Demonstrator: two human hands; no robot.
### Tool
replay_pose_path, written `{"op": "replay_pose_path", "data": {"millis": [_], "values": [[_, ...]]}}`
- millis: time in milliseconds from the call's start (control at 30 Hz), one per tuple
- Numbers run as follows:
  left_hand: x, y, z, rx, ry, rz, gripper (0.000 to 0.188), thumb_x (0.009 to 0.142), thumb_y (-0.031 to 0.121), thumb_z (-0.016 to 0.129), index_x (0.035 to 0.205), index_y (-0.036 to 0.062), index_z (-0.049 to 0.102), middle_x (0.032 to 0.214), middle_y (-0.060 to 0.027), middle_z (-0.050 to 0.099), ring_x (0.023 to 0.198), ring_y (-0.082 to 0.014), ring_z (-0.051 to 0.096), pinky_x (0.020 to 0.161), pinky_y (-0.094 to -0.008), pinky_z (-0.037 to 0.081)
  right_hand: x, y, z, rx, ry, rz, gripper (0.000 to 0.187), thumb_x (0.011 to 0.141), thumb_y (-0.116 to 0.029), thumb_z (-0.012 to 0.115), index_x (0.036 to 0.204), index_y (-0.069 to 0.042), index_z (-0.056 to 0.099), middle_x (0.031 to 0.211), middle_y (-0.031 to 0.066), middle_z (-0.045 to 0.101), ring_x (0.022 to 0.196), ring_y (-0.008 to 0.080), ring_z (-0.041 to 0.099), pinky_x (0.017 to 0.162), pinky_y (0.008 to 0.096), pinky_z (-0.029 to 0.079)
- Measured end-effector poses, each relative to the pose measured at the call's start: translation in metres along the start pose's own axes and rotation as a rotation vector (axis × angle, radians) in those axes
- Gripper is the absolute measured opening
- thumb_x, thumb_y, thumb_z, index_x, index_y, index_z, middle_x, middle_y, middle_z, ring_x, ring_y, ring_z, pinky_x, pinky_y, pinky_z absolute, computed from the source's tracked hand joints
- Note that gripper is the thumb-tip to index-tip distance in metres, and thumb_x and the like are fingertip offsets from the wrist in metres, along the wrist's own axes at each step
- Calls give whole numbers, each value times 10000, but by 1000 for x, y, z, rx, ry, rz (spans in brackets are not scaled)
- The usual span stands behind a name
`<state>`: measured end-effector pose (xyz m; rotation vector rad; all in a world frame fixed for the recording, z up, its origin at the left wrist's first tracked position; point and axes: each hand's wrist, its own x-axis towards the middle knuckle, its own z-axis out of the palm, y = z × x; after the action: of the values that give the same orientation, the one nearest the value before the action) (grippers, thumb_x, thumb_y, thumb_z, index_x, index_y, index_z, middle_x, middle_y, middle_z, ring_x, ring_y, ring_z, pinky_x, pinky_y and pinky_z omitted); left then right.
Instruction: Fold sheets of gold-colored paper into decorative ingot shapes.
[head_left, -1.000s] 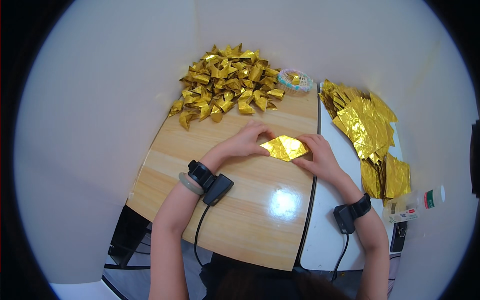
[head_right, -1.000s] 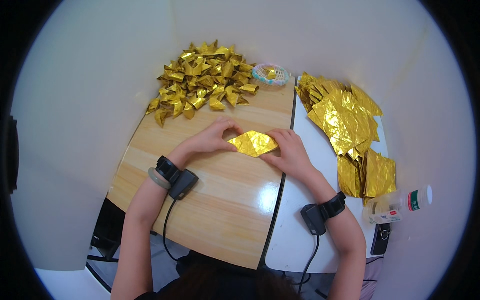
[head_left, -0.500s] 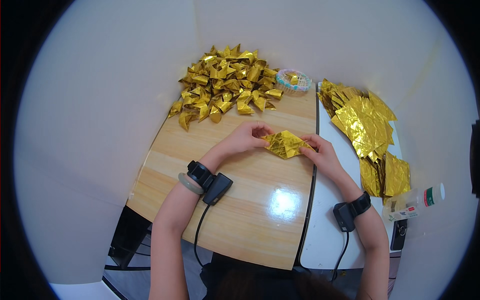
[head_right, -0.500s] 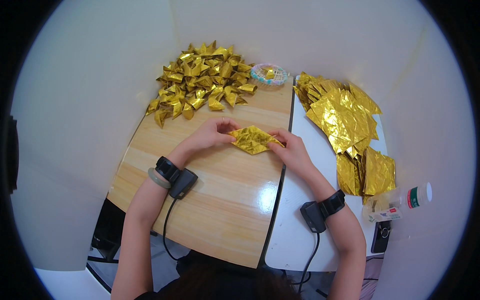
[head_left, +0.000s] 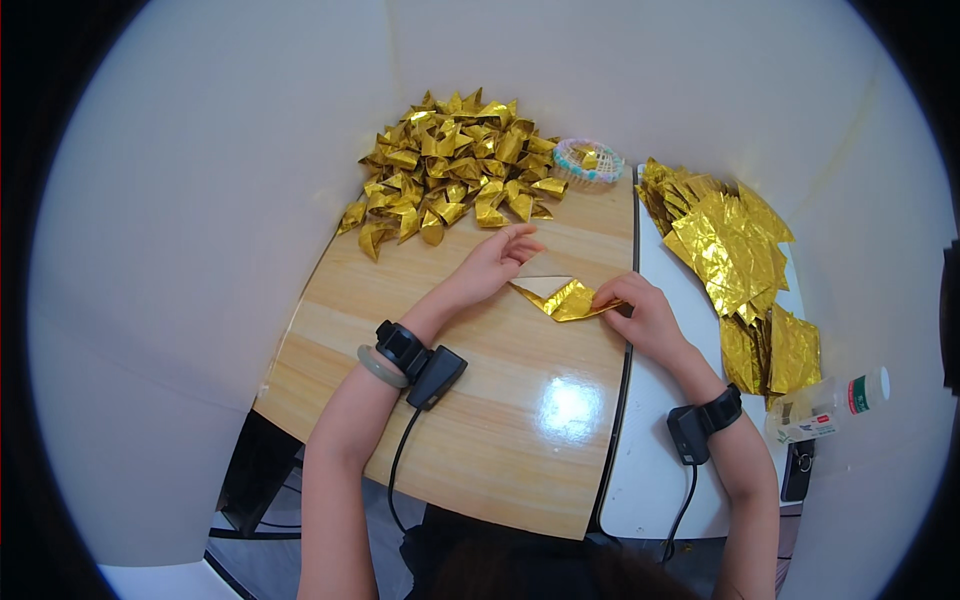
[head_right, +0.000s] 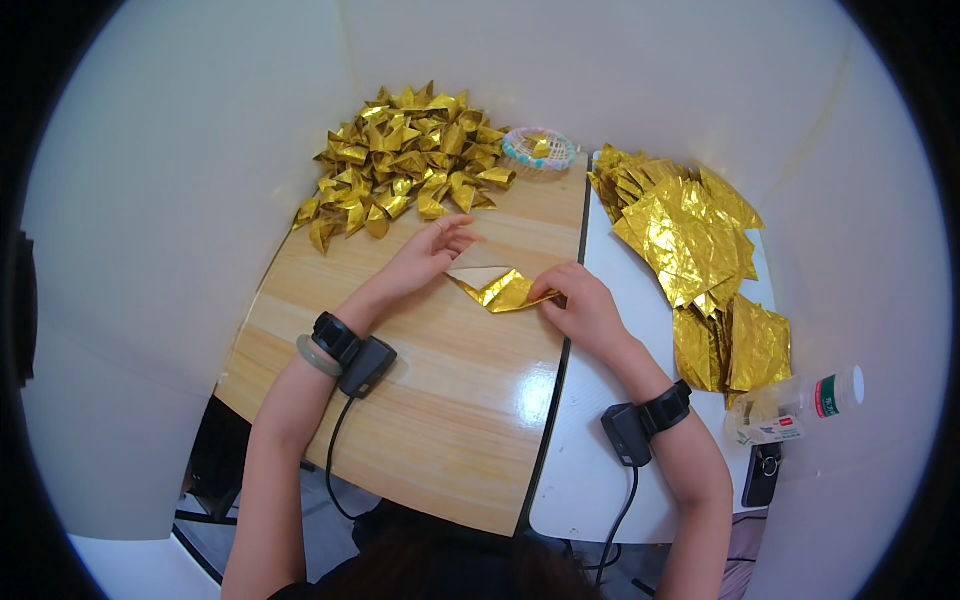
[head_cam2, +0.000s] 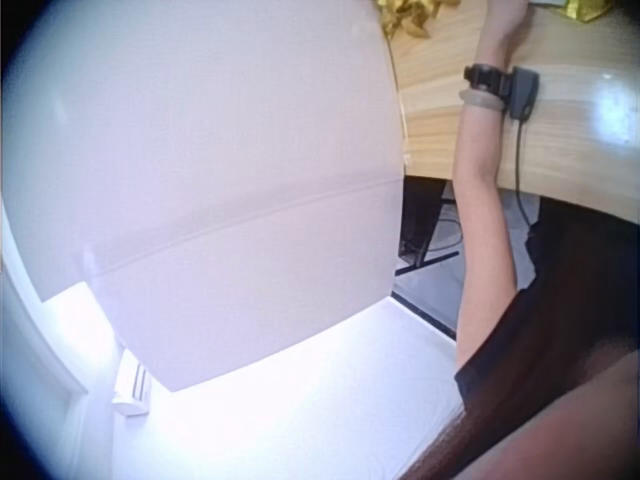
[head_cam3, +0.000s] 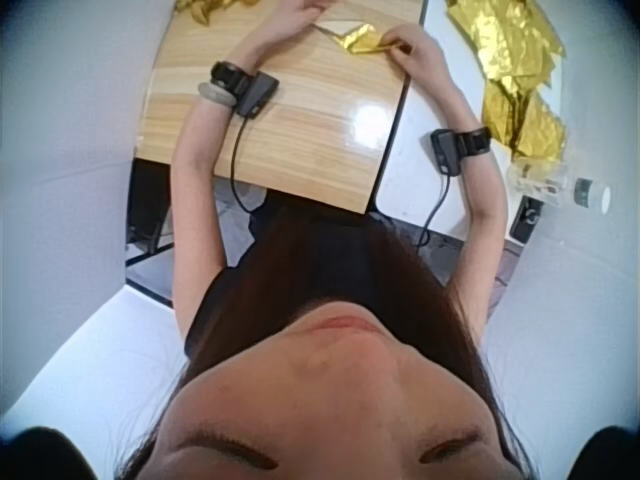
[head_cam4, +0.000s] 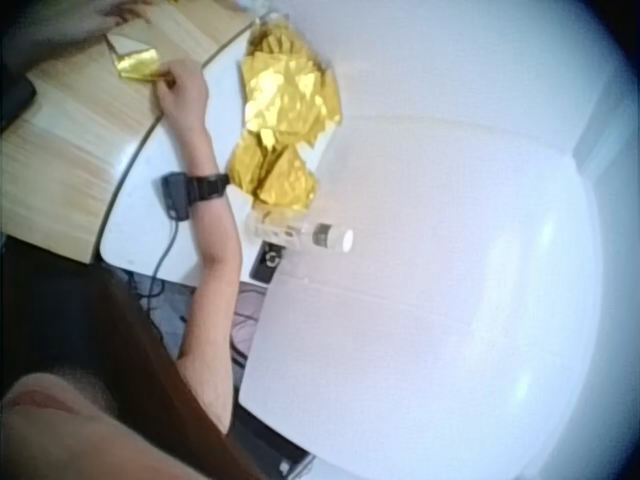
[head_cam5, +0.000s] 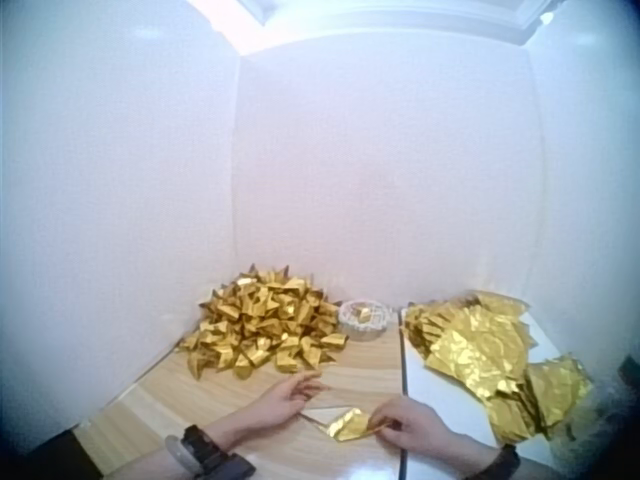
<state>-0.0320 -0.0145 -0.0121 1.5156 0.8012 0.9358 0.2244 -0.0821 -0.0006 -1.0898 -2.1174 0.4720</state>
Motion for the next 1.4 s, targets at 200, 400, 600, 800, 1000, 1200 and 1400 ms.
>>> {"op": "replay_pose_path", "data": {"millis": [200,400,600,800,1000,1200,1400], "values": [[-3,12,4,201,-247,-47,220,754,56,629,966,1,656,844,-67,645,945,-141,540,839,-246,436,-2,-2,0,-9,-19,41,126,705,-20,594,819,-71,610,816,62,596,827,231,558,721,315,473],[-8,14,9,665,-209,324,159,704,74,675,861,50,683,795,-76,636,726,-184,567,699,-290,465,2,-9,-3,-113,-34,-31,134,676,-18,577,797,-70,606,807,55,599,826,238,546,733,336,459],[-8,20,14,581,-253,263,211,705,67,696,914,57,674,789,-51,600,672,-132,531,581,-250,436,2,-4,-6,-251,-23,-82,186,643,11,567,804,-74,606,836,44,609,841,230,537,769,334,441],[-7,16,11,841,-259,309,182,700,91,709,879,67,679,878,-40,585,734,-161,550,633,-275,446,3,-10,-5,-291,-12,-179,223,654,-15,581,867,-80,601,880,43,600,910,226,529,805,346,425],[-9,19,16,658,-306,377,242,700,134,724,918,44,671,955,-46,601,860,-196,567,734,-299,465,1,-6,-3,-220,-39,-128,191,759,-85,619,949,-67,614,827,48,616,841,231,567,751,330,454],[-11,25,23,383,-148,59,335,746,155,696,1036,-1,635,886,-68,656,760,-140,595,707,-266,478,3,4,0,528,125,376,195,869,-89,579,1046,-7,593,826,33,653,728,78,590,633,208,452],[-3,16,14,154,-193,-176,341,791,77,647,1117,-10,594,923,-56,655,816,-83,592,721,-222,472,5,7,1,678,82,392,261,878,-78,565,1123,11,543,819,25,640,752,40,571,647,172,433]]}}
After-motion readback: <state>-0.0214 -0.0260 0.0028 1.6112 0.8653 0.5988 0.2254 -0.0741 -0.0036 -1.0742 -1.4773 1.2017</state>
